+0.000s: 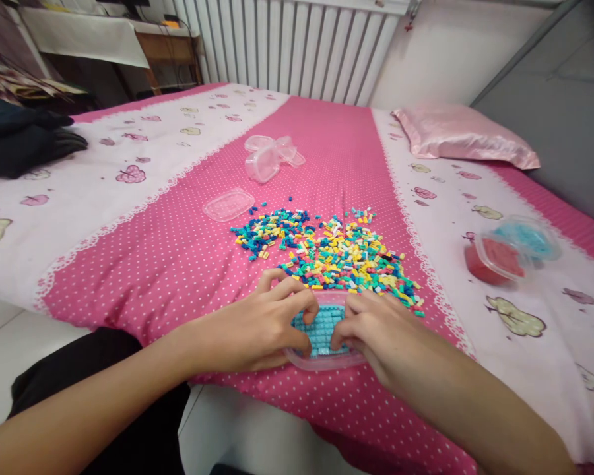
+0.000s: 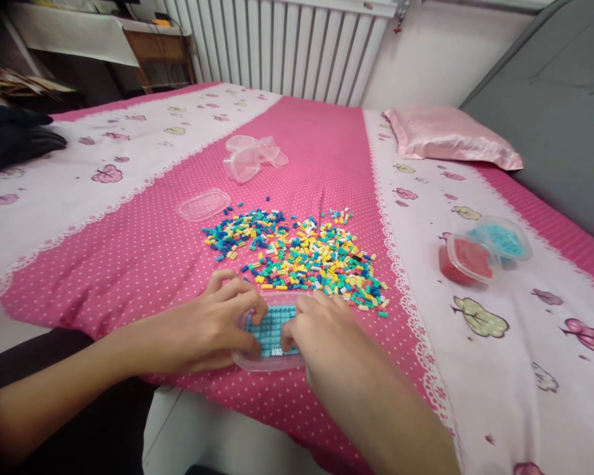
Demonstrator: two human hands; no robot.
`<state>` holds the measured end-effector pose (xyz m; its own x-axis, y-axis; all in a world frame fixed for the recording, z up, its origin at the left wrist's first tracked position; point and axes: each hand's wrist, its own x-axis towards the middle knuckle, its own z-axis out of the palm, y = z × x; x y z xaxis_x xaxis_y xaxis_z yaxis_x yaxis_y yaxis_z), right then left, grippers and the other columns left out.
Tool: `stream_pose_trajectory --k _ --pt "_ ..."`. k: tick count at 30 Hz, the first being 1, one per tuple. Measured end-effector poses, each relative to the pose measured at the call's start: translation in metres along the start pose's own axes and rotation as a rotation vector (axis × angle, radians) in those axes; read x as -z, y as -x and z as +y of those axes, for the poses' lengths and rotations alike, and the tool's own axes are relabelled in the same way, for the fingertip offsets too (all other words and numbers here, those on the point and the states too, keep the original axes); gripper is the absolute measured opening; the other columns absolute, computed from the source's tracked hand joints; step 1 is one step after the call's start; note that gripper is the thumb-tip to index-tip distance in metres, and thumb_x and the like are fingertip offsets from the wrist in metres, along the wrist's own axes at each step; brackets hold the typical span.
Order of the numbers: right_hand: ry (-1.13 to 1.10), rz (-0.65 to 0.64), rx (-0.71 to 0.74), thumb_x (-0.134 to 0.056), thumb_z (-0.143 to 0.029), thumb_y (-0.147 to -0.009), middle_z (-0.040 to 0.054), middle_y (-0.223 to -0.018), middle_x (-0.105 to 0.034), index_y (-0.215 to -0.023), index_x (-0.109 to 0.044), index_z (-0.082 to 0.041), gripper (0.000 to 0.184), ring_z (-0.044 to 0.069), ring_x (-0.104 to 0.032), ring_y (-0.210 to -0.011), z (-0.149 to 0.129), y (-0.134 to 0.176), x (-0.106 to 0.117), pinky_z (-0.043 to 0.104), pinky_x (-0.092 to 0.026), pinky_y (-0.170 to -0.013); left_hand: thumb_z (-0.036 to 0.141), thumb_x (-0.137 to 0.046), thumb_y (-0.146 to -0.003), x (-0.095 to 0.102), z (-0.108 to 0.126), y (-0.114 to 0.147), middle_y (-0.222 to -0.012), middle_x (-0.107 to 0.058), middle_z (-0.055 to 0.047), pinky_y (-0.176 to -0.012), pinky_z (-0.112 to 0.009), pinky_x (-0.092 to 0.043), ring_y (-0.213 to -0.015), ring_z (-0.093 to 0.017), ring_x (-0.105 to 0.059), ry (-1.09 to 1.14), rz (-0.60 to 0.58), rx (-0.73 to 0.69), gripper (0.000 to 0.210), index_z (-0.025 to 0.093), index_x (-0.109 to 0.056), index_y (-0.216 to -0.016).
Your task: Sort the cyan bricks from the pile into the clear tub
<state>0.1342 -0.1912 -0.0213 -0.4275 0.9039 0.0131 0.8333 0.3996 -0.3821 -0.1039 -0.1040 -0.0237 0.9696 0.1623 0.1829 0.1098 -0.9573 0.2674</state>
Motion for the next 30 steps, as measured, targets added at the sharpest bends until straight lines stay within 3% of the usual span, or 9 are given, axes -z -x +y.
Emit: stream_pose_trajectory --k 5,8,13,24,27,30 --pt "0.085 -0.029 -0.028 -0.054 -0.01 -0.092 0.0038 -0.101 -0.069 -0.09 -0.075 -0.028 0.028 0.018 -0.061 -0.097 0.006 0.002 -0.007 0.034 -0.046 -0.084 0.02 -0.063 -0.092 0.0 0.0 0.0 -0.116 -0.056 -0.004 -0.1 -0.044 -0.027 -0.116 -0.024 -0.044 -0.024 -0.008 -0.01 0.011 0.027 -0.07 -0.095" --pt "0.09 -0.032 -0.034 -0.057 -0.023 -0.097 0.0042 -0.112 -0.069 -0.101 -0.072 -0.025 0.016 0.018 -0.063 -0.101 0.007 0.002 -0.014 0.037 -0.051 -0.089 0.021 -0.062 -0.093 0.0 -0.001 0.0 -0.117 -0.057 -0.006 -0.099 -0.044 -0.027 -0.117 -0.024 -0.044 -0.04 -0.012 -0.015 0.008 0.025 -0.069 -0.092" --pt "0.09 -0.025 -0.042 -0.061 -0.042 -0.098 0.0091 -0.13 -0.064 -0.126 -0.062 -0.021 0.035 0.021 -0.065 -0.107 0.01 0.002 -0.02 0.043 -0.057 -0.092 0.02 -0.063 -0.091 0.001 0.0 -0.001 -0.116 -0.057 -0.005 -0.098 -0.043 -0.027 -0.116 -0.024 -0.046 -0.038 0.007 -0.016 0.007 0.024 -0.068 -0.094" --pt "0.038 -0.045 -0.021 -0.06 -0.042 -0.099 0.0094 -0.133 -0.062 -0.126 -0.063 -0.023 0.033 0.021 -0.064 -0.11 0.009 -0.003 -0.011 0.043 -0.056 -0.094 0.02 -0.062 -0.092 0.001 0.0 -0.001 -0.116 -0.056 -0.006 -0.097 -0.045 -0.026 -0.114 -0.025 -0.047 -0.021 -0.034 -0.011 0.011 0.026 -0.072 -0.094" --pt "0.027 -0.052 -0.022 -0.058 -0.029 -0.098 0.0061 -0.123 -0.067 -0.112 -0.07 -0.025 0.018 0.02 -0.063 -0.107 0.005 -0.001 -0.007 0.04 -0.053 -0.093 0.021 -0.063 -0.093 0.002 -0.001 0.0 -0.117 -0.056 -0.006 -0.098 -0.045 -0.025 -0.116 -0.025 -0.046 -0.002 -0.021 0.002 0.011 0.027 -0.072 -0.097" --pt "0.034 -0.035 -0.072 -0.05 -0.011 -0.095 0.0042 -0.103 -0.068 -0.091 -0.075 -0.029 0.031 0.021 -0.061 -0.097 0.0 0.003 -0.001 0.038 -0.048 -0.084 0.035 -0.066 -0.094 0.006 -0.005 0.001 -0.119 -0.056 -0.006 -0.1 -0.046 -0.025 -0.116 -0.025 -0.045 0.044 -0.014 0.014 0.012 0.03 -0.073 -0.103"
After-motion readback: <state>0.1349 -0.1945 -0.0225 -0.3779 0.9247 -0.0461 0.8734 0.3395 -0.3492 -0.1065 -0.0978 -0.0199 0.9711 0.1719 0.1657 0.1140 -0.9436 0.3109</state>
